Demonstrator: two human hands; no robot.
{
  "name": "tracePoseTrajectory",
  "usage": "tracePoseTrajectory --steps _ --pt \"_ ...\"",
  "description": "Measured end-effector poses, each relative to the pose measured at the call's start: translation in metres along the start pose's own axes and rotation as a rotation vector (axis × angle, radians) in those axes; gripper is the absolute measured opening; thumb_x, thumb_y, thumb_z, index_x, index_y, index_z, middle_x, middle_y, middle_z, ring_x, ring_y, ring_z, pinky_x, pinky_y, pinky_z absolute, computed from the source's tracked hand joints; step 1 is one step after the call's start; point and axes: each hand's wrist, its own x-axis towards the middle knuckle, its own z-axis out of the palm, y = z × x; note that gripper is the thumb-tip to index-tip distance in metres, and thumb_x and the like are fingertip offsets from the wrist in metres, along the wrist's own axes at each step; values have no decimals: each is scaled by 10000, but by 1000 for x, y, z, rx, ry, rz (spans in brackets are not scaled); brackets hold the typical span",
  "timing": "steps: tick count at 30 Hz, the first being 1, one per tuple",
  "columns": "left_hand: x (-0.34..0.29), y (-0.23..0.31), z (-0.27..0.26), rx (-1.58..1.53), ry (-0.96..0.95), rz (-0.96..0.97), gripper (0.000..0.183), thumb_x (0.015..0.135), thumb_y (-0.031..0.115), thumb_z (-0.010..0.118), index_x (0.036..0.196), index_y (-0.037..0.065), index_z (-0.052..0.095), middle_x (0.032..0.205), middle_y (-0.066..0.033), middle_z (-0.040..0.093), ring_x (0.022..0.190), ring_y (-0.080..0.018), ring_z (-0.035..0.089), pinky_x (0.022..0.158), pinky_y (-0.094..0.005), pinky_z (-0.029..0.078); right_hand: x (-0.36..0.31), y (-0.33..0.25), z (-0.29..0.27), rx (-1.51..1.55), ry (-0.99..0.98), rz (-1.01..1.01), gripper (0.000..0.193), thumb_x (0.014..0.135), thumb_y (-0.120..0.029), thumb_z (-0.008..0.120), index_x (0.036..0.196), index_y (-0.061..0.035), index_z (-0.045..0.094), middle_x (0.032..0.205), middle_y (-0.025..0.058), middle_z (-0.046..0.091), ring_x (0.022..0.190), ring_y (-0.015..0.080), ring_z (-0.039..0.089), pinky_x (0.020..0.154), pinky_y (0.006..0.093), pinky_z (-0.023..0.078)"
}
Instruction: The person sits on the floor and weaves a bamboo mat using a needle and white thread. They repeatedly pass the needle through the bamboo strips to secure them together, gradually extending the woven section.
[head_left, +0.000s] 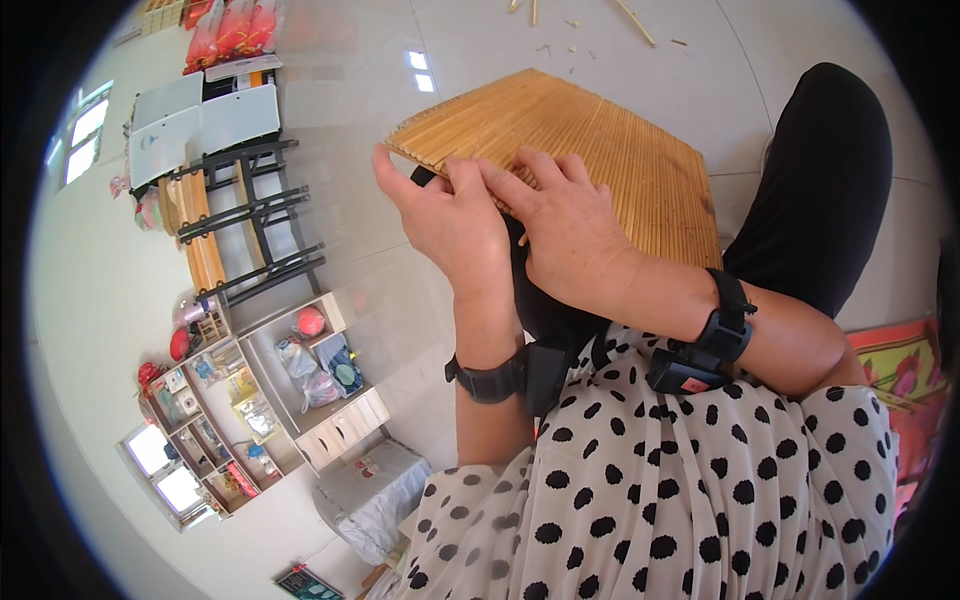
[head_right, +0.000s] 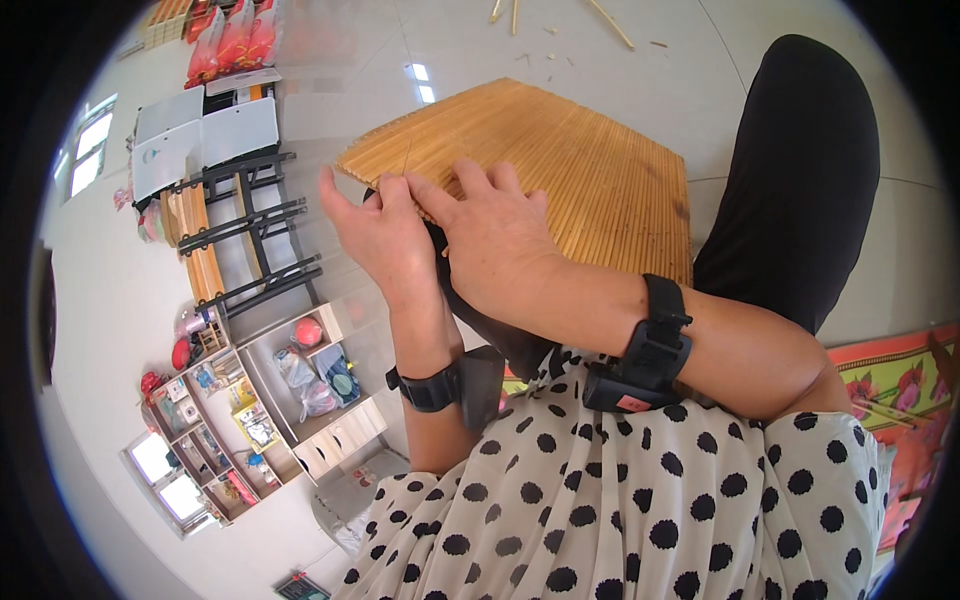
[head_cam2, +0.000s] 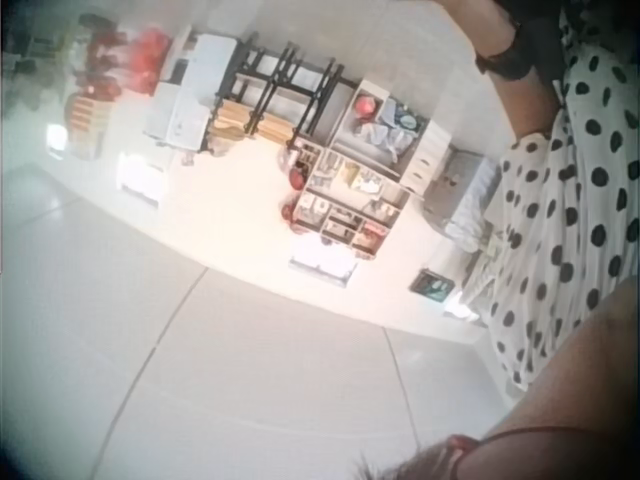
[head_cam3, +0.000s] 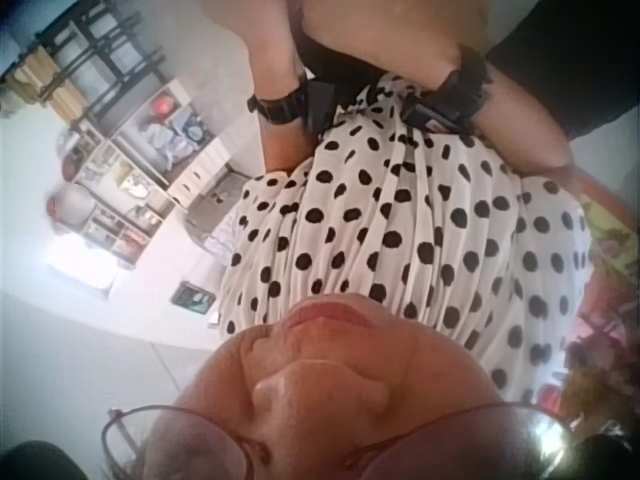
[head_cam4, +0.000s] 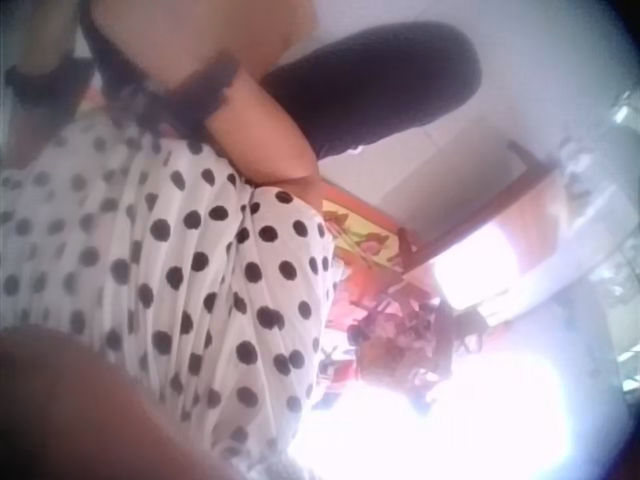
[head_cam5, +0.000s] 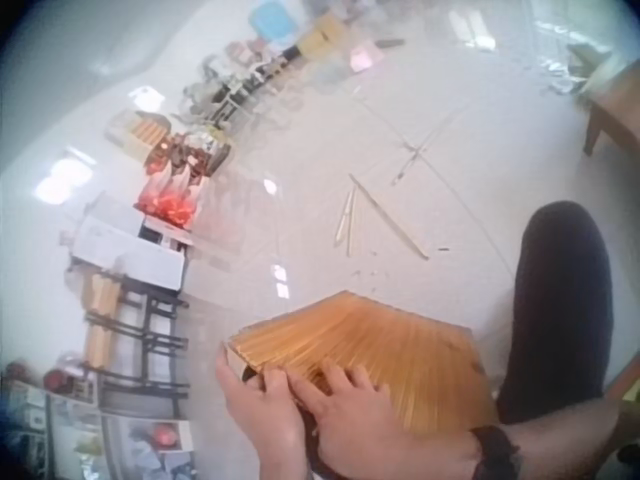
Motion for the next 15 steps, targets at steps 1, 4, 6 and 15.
tracePoseTrajectory --steps 1,4,6,15 --pt "-1 1 1 -27 -3 -2 640 977 104 548 1519 -54 246 830 -149 739 772 -243 704 761 -359 538 0 1 1 -5 3 -1 716 876 -105 639 1541 -263 424 1391 137 496 1268 373 453 950 526 409" --pt "1 -7 0 -48 -34 40 639 989 119 545 1529 -35 241 820 -138 741 765 -241 708 755 -351 540 0 2 5 -23 29 2 732 869 -96 652 1542 -268 422 1394 136 499 1281 367 452 948 533 414" --pt "3 -17 -4 -9 -73 81 632 999 145 549 1528 -30 252 842 -135 743 767 -238 712 740 -349 545 1 2 4 -12 27 -7 756 856 -70 654 1547 -262 414 1396 145 497 1291 364 451 948 534 418" --pt "49 -55 -66 400 32 550 497 916 34 605 1407 97 551 1402 -232 529 1155 -403 615 959 -418 525 8 19 7 -4 114 18 763 831 -3 637 1540 -117 378 1400 180 482 1333 387 436 1002 514 430"
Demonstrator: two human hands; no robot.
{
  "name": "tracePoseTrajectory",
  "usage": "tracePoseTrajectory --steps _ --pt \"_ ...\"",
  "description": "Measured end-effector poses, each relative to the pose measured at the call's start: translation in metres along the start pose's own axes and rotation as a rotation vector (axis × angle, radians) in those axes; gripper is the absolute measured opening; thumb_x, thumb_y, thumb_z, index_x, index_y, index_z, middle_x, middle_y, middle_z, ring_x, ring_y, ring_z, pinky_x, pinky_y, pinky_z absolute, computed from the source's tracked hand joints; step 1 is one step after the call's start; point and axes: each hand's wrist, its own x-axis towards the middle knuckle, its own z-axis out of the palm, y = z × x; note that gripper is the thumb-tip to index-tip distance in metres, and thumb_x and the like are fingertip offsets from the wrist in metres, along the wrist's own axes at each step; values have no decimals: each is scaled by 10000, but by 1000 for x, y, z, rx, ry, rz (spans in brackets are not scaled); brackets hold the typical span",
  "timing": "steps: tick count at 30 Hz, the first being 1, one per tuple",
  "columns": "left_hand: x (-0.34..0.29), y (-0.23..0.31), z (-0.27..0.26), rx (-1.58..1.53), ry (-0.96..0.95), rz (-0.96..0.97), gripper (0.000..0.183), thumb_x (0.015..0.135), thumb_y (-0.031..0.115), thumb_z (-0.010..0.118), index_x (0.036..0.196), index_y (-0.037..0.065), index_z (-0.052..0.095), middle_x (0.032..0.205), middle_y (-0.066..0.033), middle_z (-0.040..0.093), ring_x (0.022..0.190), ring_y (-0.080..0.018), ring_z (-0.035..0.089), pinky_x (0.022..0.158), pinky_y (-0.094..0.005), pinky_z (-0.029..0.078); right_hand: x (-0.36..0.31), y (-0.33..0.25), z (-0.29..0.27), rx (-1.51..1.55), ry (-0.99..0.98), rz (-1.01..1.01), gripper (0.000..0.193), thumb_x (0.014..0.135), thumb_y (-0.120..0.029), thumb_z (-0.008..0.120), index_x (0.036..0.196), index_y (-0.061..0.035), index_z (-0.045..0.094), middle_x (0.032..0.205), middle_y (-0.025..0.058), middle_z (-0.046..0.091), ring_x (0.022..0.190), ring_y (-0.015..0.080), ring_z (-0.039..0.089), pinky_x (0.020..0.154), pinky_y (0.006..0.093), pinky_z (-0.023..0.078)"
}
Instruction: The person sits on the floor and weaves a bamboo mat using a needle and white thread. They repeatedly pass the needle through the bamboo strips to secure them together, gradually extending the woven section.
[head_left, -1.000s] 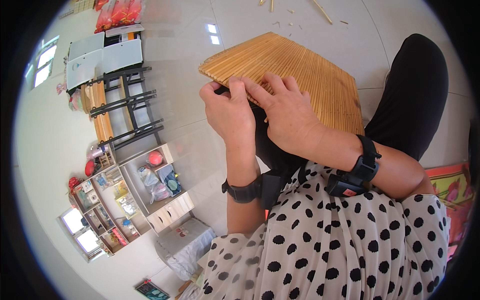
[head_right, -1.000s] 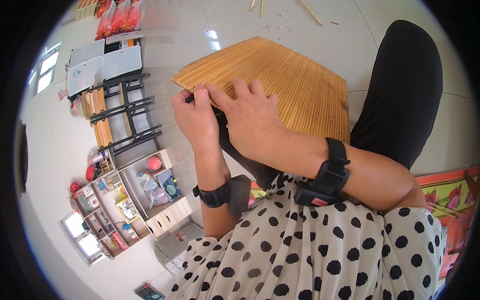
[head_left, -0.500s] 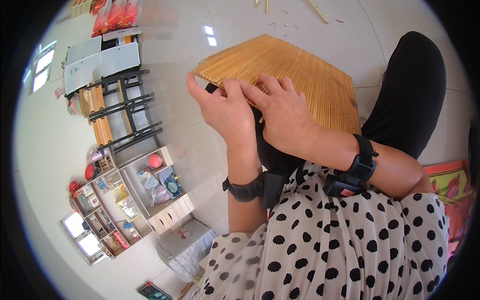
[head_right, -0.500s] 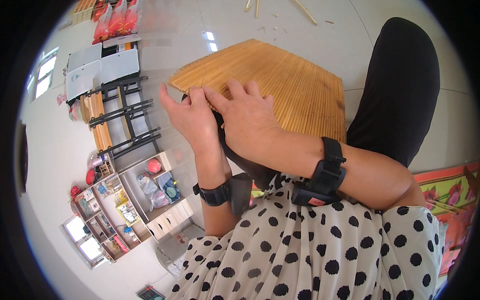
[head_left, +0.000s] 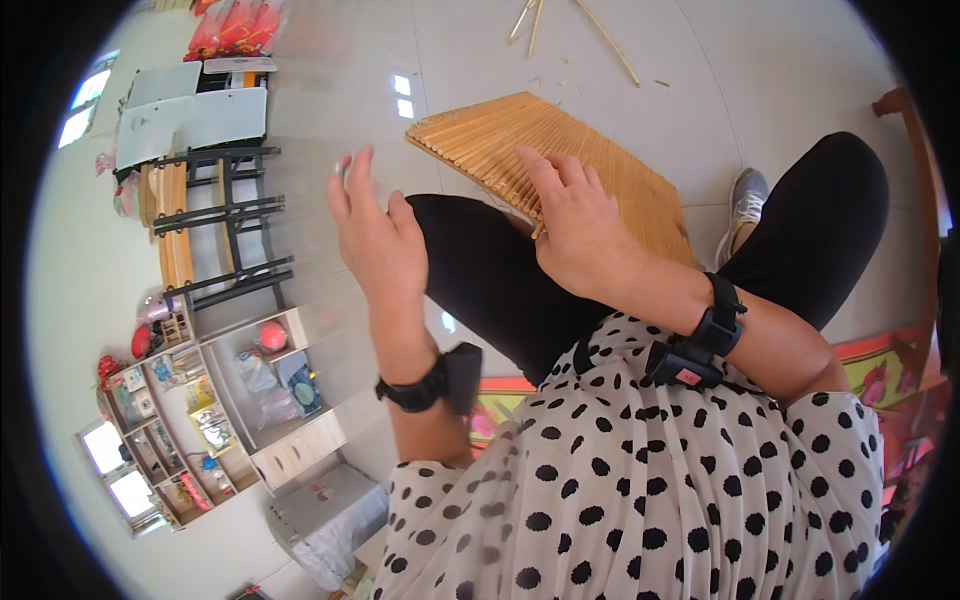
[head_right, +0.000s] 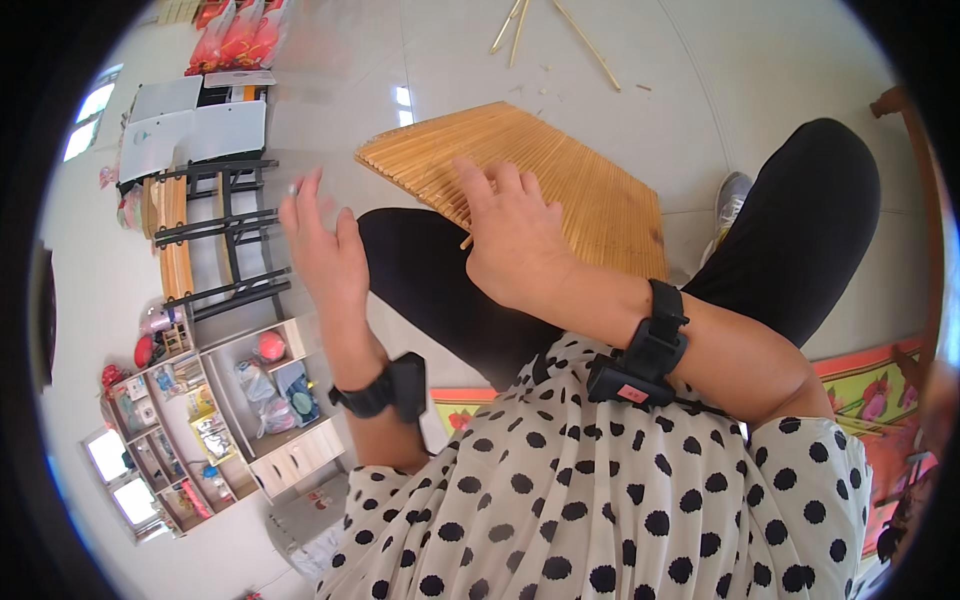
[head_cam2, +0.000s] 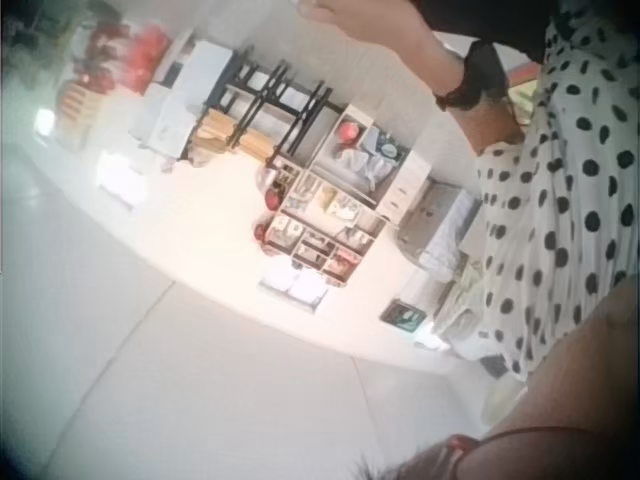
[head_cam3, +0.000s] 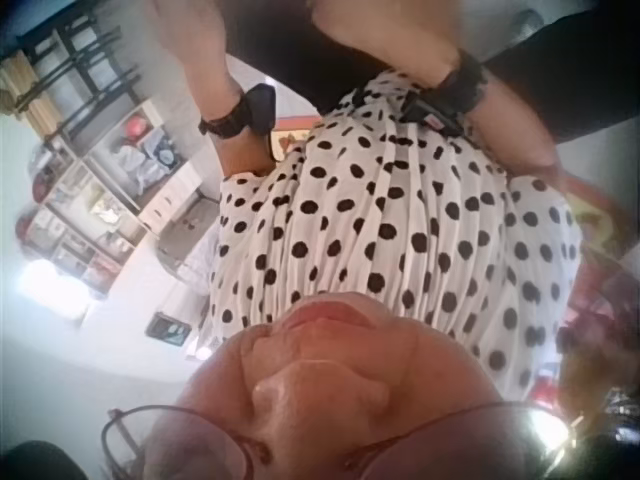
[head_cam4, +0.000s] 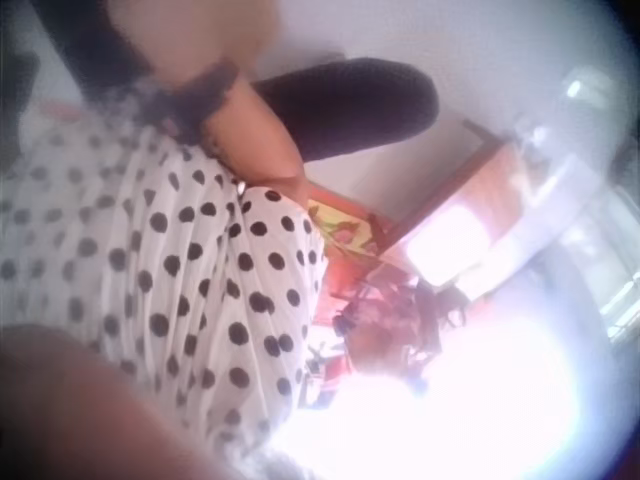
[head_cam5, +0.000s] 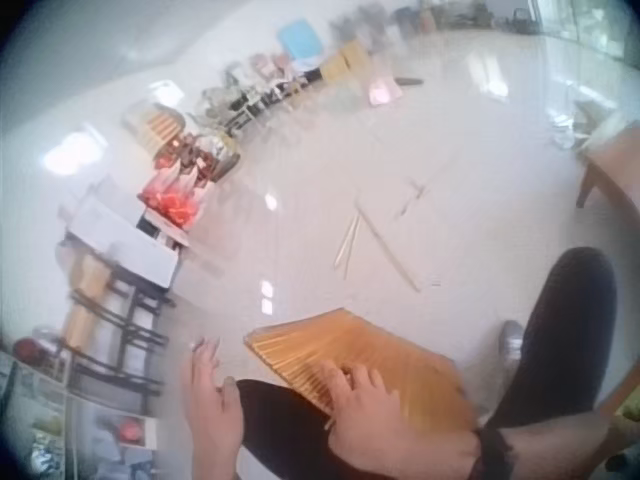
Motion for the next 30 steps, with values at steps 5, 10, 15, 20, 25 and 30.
tracePoseTrajectory --steps 5,10,15,20,25,30 --pt "42 -3 20 -9 -84 608 448 723 -79 715 1138 87 689 1282 -129 624 1221 -364 583 929 -411 539 4 14 1 -75 0 -60 718 810 23 620 1489 -88 416 1400 206 470 1305 415 455 1046 511 440" --pt "67 -13 46 -193 -177 757 351 671 -38 800 982 84 692 976 -46 708 1003 -281 669 783 -398 559 14 24 -25 -197 -69 -113 679 773 66 578 1436 -59 496 1373 216 497 1269 433 480 1084 481 439" --pt "85 -7 43 -273 -254 718 246 750 63 801 972 87 697 868 -42 708 814 -272 678 700 -386 546 39 36 -92 -537 6 -319 623 785 15 641 1394 -66 544 1347 190 536 1253 400 499 1071 470 449" --pt "87 27 41 -333 -265 556 286 775 149 791 1040 80 708 969 -99 739 839 -310 698 718 -390 553 38 26 -136 -722 498 -248 532 801 -80 699 1320 -100 587 1287 141 596 1265 365 514 1017 469 457" --pt "75 86 39 -434 -152 490 286 733 142 814 994 89 710 953 -108 736 827 -327 700 713 -410 560 12 6 -142 -206 299 183 253 952 -224 612 942 9 709 758 126 703 760 274 690 740 367 531" --pt "42 146 43 -569 35 538 255 706 66 803 909 75 650 791 -89 656 731 -307 660 627 -404 533 -3 6 -144 305 279 288 472 1059 -413 524 958 18 689 705 23 616 670 106 584 610 254 479"
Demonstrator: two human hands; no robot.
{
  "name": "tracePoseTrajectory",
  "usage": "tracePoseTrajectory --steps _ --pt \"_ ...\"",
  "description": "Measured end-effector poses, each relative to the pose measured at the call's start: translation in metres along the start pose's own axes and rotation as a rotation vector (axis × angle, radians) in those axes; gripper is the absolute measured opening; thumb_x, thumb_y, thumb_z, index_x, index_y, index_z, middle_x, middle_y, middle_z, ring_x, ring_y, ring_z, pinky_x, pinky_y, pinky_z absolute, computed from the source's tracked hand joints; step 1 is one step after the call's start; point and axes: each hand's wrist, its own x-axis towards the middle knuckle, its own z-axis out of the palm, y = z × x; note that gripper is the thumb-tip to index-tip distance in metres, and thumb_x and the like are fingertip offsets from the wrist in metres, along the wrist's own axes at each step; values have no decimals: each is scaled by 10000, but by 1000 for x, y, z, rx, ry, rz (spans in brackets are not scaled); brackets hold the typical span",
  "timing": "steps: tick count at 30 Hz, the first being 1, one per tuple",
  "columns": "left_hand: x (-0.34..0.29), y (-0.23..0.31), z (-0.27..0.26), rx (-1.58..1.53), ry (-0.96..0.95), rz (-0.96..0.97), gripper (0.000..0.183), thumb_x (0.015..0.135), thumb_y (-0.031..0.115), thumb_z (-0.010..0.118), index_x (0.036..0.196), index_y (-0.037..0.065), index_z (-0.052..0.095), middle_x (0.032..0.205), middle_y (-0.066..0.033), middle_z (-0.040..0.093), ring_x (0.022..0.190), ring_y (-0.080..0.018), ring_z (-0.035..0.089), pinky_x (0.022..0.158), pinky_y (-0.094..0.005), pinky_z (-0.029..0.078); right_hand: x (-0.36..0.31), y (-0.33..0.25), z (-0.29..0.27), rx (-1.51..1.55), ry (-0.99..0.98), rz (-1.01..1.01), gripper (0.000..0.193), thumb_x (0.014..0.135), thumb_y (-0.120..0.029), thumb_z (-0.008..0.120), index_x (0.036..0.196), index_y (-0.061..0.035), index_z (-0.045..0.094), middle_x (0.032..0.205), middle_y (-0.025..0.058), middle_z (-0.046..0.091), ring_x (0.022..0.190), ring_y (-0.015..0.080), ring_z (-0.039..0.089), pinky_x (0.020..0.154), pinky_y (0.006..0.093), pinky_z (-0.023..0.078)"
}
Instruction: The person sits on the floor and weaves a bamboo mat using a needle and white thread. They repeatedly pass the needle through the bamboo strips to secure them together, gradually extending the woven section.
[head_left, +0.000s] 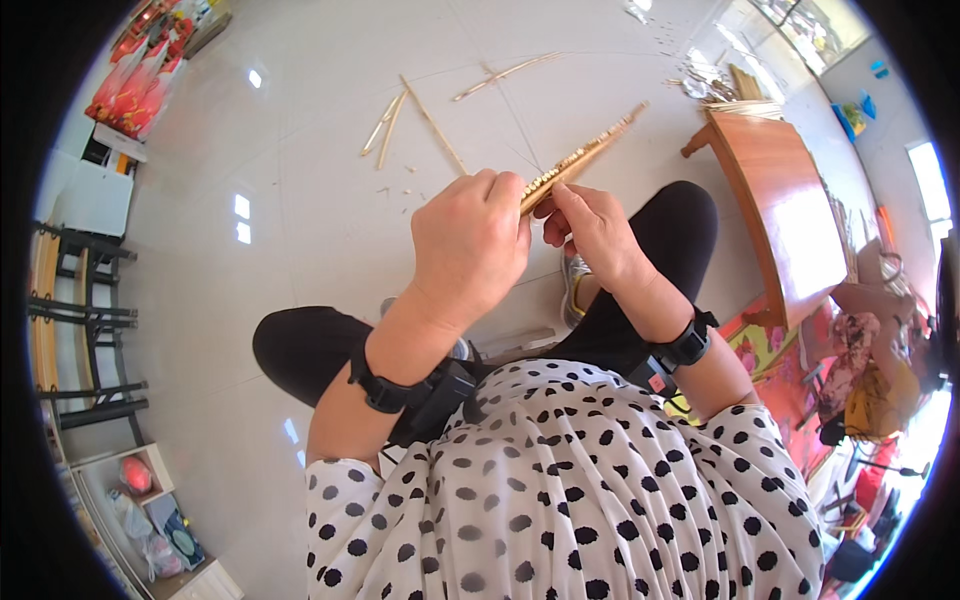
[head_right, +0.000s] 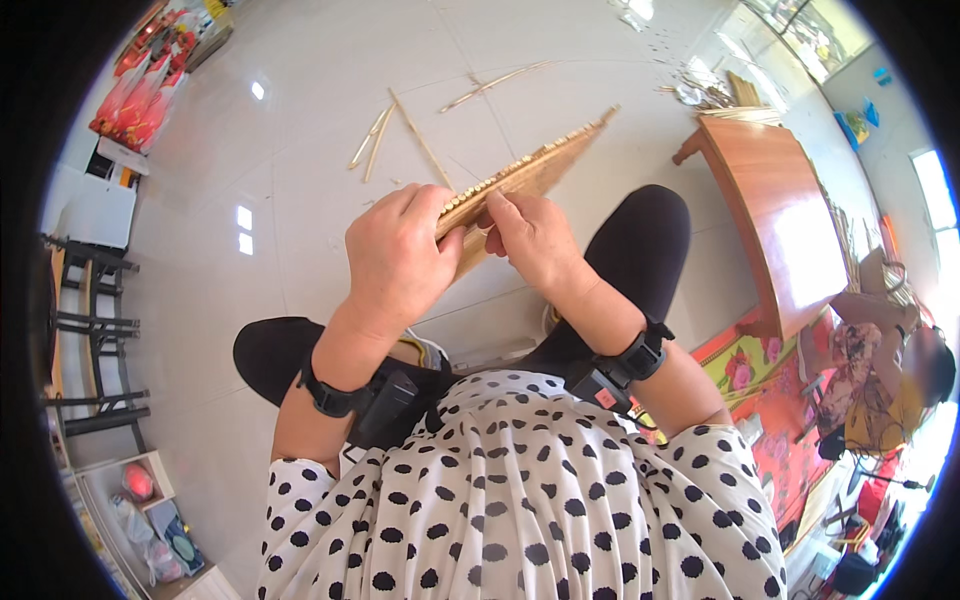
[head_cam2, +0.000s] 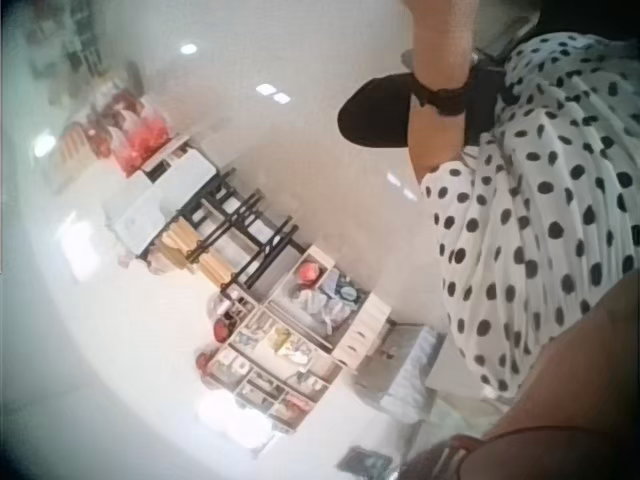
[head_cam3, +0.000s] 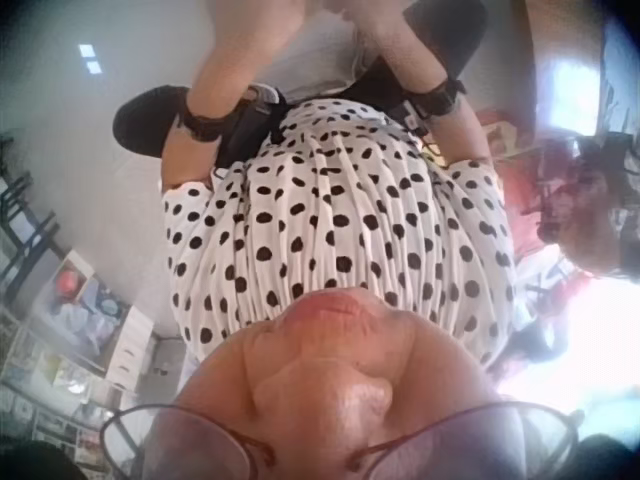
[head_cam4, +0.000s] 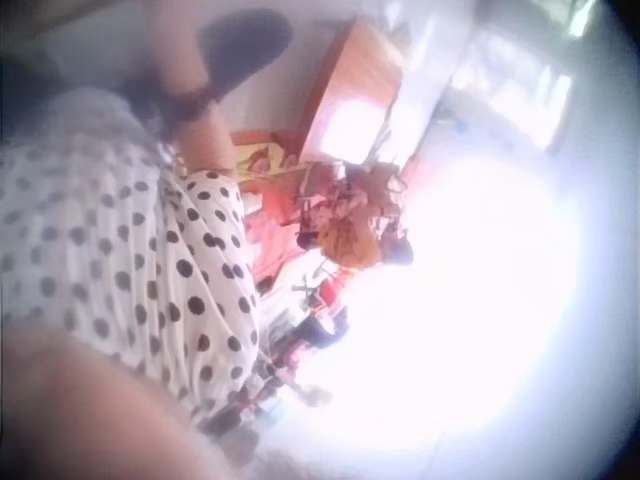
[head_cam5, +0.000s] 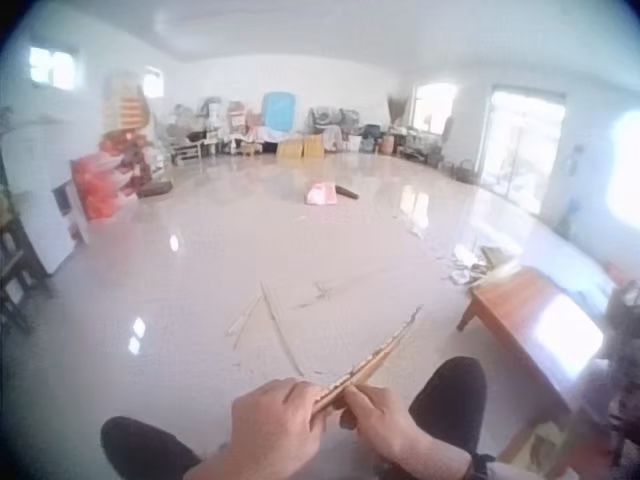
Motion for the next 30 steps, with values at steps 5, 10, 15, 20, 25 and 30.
tracePoseTrajectory --steps 5,10,15,20,25,30 --pt "-12 36 45 17 70 -22 298 727 82 801 957 54 614 829 -67 628 753 -271 649 597 -407 517 4 1 -20 -99 87 77 484 1030 -405 573 874 43 667 736 46 639 649 127 593 585 285 500" --pt "-39 53 75 -240 -172 -77 424 769 132 806 1119 5 605 912 -112 629 829 -318 657 668 -418 551 26 51 -39 -495 144 41 447 906 -334 560 770 71 692 721 260 671 706 383 684 705 447 545" --pt "-57 41 80 -417 -338 -79 298 844 141 768 1075 5 638 900 -148 663 834 -354 666 695 -429 551 10 59 -36 -872 127 -168 366 920 -258 551 761 60 640 732 279 656 747 449 669 726 507 544" --pt "-15 -2 35 -292 -288 -190 162 941 198 673 880 50 648 821 -113 668 789 -343 667 712 -446 544 -2 70 -27 -983 106 -258 284 947 -214 565 812 35 589 715 241 656 727 426 672 691 495 552" --pt "-4 -36 67 -251 -564 52 178 929 195 671 817 57 655 819 -107 675 811 -338 671 712 -459 540 -14 76 -16 -1006 64 -284 230 951 -213 592 862 -2 602 747 178 666 703 378 681 662 477 554" --pt "-9 -46 100 -215 -599 334 159 872 162 708 777 68 621 705 -83 624 685 -312 651 608 -421 521 -19 82 -15 -1060 85 -429 196 944 -211 630 876 -30 597 751 132 641 672 348 674 625 444 549"
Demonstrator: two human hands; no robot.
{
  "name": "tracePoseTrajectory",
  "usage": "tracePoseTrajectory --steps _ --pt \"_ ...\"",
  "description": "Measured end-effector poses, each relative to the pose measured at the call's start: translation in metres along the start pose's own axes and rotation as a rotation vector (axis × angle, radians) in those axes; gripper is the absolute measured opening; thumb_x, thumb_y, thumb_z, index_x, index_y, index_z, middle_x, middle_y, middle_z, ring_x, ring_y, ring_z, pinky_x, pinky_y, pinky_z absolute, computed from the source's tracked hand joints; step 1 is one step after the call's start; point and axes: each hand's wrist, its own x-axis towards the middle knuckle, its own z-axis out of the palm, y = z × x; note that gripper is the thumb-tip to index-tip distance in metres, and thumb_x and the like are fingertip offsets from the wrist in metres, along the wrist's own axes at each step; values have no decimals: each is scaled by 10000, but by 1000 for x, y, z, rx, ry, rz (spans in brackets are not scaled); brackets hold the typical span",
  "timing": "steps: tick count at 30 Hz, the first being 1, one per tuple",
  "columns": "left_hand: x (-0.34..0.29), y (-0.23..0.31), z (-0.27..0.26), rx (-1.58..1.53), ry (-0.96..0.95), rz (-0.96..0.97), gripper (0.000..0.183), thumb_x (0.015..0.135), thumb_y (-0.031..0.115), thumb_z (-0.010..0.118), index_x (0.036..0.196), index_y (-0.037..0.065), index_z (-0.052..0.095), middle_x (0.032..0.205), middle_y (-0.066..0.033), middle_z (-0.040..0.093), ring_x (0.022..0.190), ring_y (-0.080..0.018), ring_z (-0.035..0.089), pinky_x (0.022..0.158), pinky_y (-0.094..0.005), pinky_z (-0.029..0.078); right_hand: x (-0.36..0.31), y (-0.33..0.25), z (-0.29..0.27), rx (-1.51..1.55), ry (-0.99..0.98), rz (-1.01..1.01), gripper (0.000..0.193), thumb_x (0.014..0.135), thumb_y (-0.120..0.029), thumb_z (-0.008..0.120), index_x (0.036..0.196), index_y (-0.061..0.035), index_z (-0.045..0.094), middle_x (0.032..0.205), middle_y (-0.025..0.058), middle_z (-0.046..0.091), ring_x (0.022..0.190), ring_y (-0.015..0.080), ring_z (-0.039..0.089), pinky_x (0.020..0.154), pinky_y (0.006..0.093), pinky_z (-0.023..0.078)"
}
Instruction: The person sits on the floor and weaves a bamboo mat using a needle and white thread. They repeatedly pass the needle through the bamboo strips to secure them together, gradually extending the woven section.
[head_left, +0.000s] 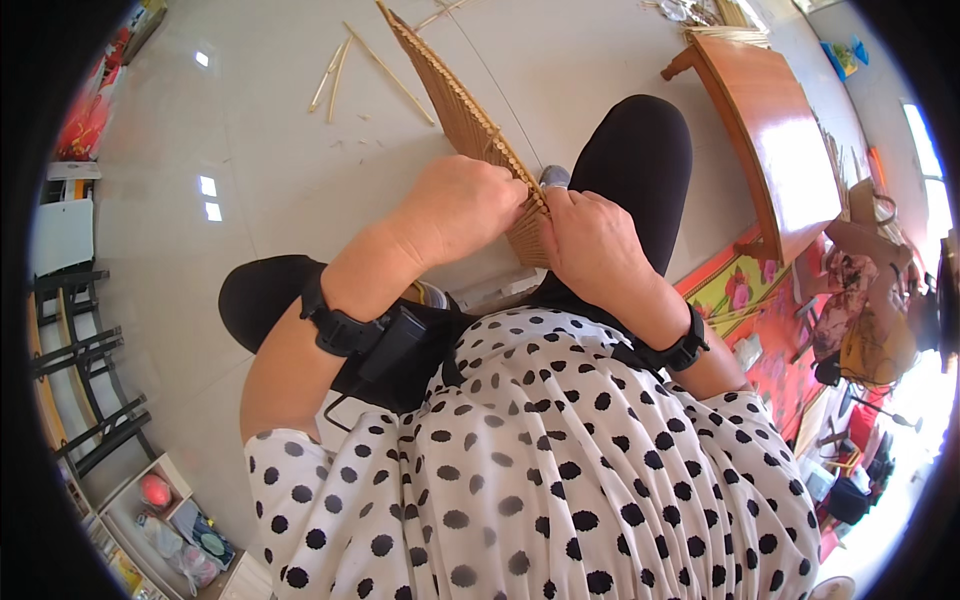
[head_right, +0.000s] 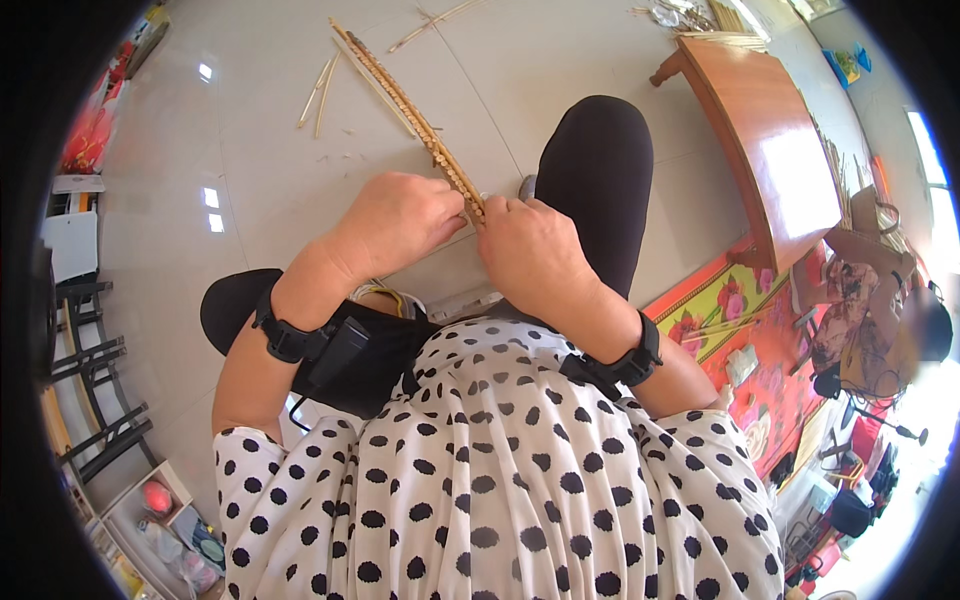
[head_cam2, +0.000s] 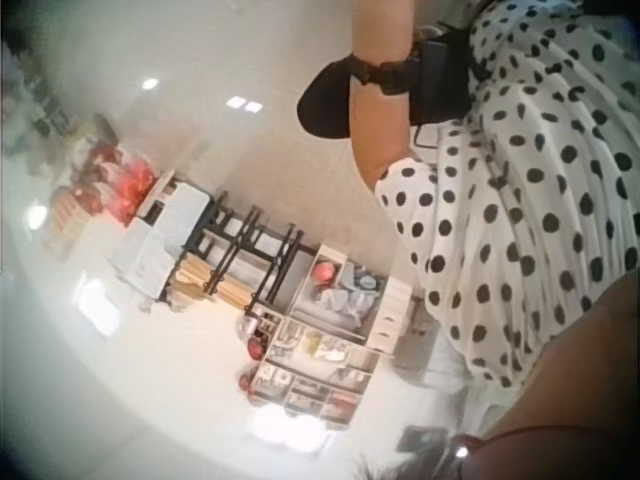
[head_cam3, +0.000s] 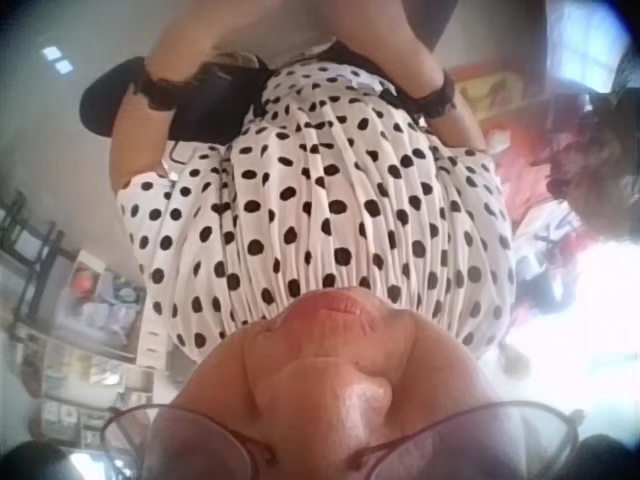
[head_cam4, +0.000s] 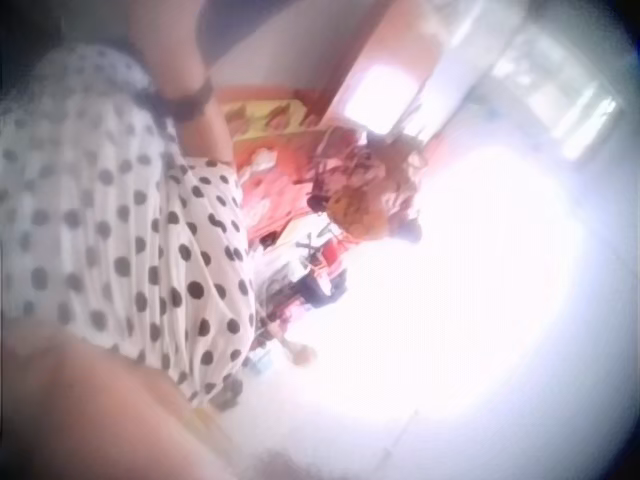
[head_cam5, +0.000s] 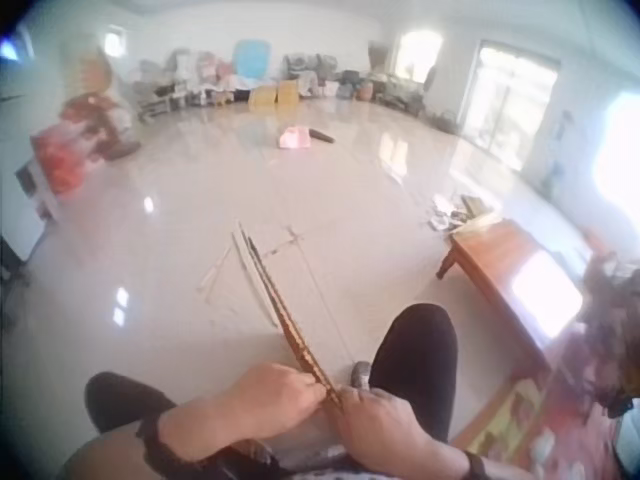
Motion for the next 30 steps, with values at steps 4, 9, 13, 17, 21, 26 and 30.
tracePoseTrajectory --steps 4,9,13,17,21,26,30 --pt "4 -1 5 118 -20 83 159 827 143 712 735 85 596 650 -60 613 619 -283 646 533 -401 508 -3 -10 1 70 59 191 224 945 -240 659 866 -43 588 751 120 631 626 335 655 560 427 532" --pt "0 4 6 106 21 111 161 796 124 714 710 98 581 615 -52 604 569 -261 636 494 -385 491 -6 -14 6 45 89 240 263 945 -272 675 821 -56 591 720 103 623 597 317 646 515 413 516" --pt "-7 3 9 0 10 83 162 791 115 713 708 91 576 624 -55 614 566 -267 632 498 -388 490 -5 -16 10 64 122 231 214 916 -255 698 834 -70 630 724 93 624 608 321 645 539 417 524" --pt "-26 3 0 -42 -85 14 149 797 112 709 717 85 586 641 -64 624 587 -283 637 508 -400 490 -2 -25 13 99 110 186 174 891 -238 720 859 -80 656 739 87 632 616 321 647 541 423 522" --pt "-33 0 -5 -78 -61 -29 156 824 147 683 719 78 590 641 -95 644 603 -315 659 534 -436 515 3 -31 13 33 144 147 216 923 -265 690 832 -78 629 687 65 610 582 267 646 507 378 516" --pt "-23 -2 4 -47 -14 -40 129 801 101 693 714 79 600 657 -87 636 599 -319 625 508 -421 473 7 -32 13 -32 112 195 175 934 -242 682 906 -74 640 717 66 629 584 295 644 517 398 519" --pt "-15 -6 -4 -62 -82 3 124 792 103 680 694 79 607 638 -94 634 589 -335 617 510 -436 467 9 -32 16 -80 80 214 168 941 -234 676 922 -68 652 732 66 649 584 306 644 530 406 529"
